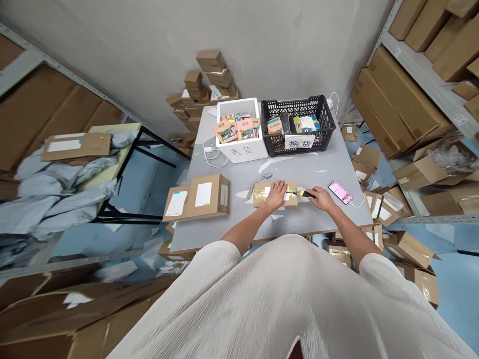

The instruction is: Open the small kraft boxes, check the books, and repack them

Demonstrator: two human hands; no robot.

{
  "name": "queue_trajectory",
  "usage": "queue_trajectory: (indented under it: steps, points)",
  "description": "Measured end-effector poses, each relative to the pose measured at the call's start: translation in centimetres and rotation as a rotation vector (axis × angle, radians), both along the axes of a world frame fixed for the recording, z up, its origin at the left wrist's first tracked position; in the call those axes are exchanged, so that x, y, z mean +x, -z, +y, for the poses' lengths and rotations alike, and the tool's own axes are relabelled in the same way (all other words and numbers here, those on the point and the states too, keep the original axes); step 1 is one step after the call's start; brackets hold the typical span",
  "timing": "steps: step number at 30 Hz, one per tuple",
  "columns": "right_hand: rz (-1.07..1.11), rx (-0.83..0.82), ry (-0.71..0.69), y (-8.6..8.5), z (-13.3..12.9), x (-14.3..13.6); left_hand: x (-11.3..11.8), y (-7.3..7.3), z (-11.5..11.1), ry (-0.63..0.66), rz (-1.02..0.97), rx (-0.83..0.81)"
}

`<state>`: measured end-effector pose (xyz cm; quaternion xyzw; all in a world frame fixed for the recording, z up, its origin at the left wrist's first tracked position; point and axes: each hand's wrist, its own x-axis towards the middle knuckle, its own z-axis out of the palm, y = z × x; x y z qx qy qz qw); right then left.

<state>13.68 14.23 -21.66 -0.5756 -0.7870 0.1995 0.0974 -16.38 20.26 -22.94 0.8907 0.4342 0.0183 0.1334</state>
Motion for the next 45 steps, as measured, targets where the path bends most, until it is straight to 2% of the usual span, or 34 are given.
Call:
queue_trajectory:
  steps: [5,12,14,18,20,22,26,29,32,36,40,43,45]
  points:
    - [0.016,0.014,0.02,0.1,-0.2,1.2,0.1,0.3,0.1,-0.013,-0.015,0.004]
    - [0.16,-0.028,-0.018,2.0,0.2,0.1,-0.1,1.1,0.1,-0.025,-0.064,0.016]
    - [0.14,0.028,0.017,2.1,0.6,0.9,-0.2,1.4,0.0,-0.025,-0.091,0.015]
    - [0.079,0.206,0.221,1.2,1.2,4.6,-0.3,1.7,0.0,-0.028,-0.162,0.001]
    - [0.048,0.2,0.161,0.7,1.3,5.8,-0.2,1.8,-0.1,-0.043,-0.191,0.002]
    - [0.054,0.183,0.126,0.6,1.3,5.9,0.0,1.9,-0.1,-0.057,-0.216,0.004]
    - [0.122,0.126,0.168,1.4,1.2,3.7,0.3,1.9,-0.3,-0.081,-0.265,-0.012]
    - [0.198,0.075,0.182,2.1,1.2,2.0,-0.5,1.5,-0.4,-0.099,-0.279,-0.025]
    - [0.25,0.04,0.197,2.2,1.4,0.8,-2.8,1.0,-1.0,-0.184,-0.284,-0.021]
    - [0.307,-0.002,0.221,1.7,2.3,-0.9,-7.2,0.9,-2.7,-0.314,-0.288,-0.035]
    - [0.392,-0.053,0.243,1.3,3.2,-3.4,-10.3,1.9,-4.4,-0.44,-0.353,-0.09]
    - [0.434,-0.12,0.258,1.2,3.0,-5.3,-11.1,3.1,-5.2,-0.537,-0.437,-0.158]
    - [0.444,-0.145,0.275,1.1,2.6,-6.3,-11.1,3.8,-5.5,-0.546,-0.501,-0.189]
